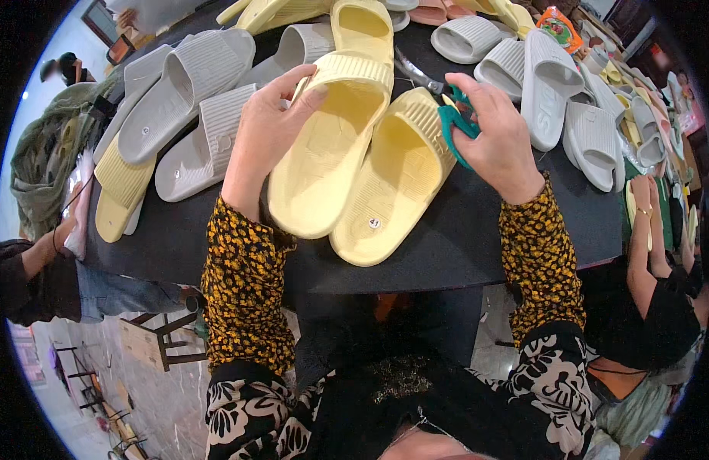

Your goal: The person trims loose threads from foam slides using scissors, handling and turning the slides one by one by hand on the table.

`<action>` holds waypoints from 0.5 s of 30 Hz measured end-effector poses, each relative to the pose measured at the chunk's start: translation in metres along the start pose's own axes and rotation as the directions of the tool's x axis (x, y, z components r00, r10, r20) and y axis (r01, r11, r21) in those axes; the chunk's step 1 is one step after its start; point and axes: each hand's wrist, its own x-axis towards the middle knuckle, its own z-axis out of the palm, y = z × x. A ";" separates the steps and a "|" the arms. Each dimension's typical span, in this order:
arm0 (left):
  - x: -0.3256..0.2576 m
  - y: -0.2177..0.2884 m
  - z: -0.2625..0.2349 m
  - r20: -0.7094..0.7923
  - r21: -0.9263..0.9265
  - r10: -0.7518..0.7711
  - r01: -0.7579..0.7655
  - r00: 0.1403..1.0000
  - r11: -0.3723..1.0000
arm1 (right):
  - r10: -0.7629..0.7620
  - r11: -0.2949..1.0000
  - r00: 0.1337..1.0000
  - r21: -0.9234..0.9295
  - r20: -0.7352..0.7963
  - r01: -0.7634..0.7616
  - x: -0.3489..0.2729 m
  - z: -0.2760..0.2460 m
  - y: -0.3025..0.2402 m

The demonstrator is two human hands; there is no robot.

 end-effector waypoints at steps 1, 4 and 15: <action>0.000 0.003 0.003 -0.017 -0.115 0.027 -0.029 0.999 0.993 | -0.081 0.991 0.997 -0.108 -0.015 0.079 0.000 -0.001 -0.002; -0.009 0.021 0.010 -0.025 -0.273 -0.011 0.004 1.000 0.962 | -0.138 0.972 0.990 -0.193 -0.012 0.133 -0.001 -0.004 -0.002; -0.012 0.038 0.013 -0.031 -0.470 -0.088 0.063 0.996 0.880 | -0.184 0.907 0.983 -0.387 -0.004 0.168 -0.001 -0.010 0.000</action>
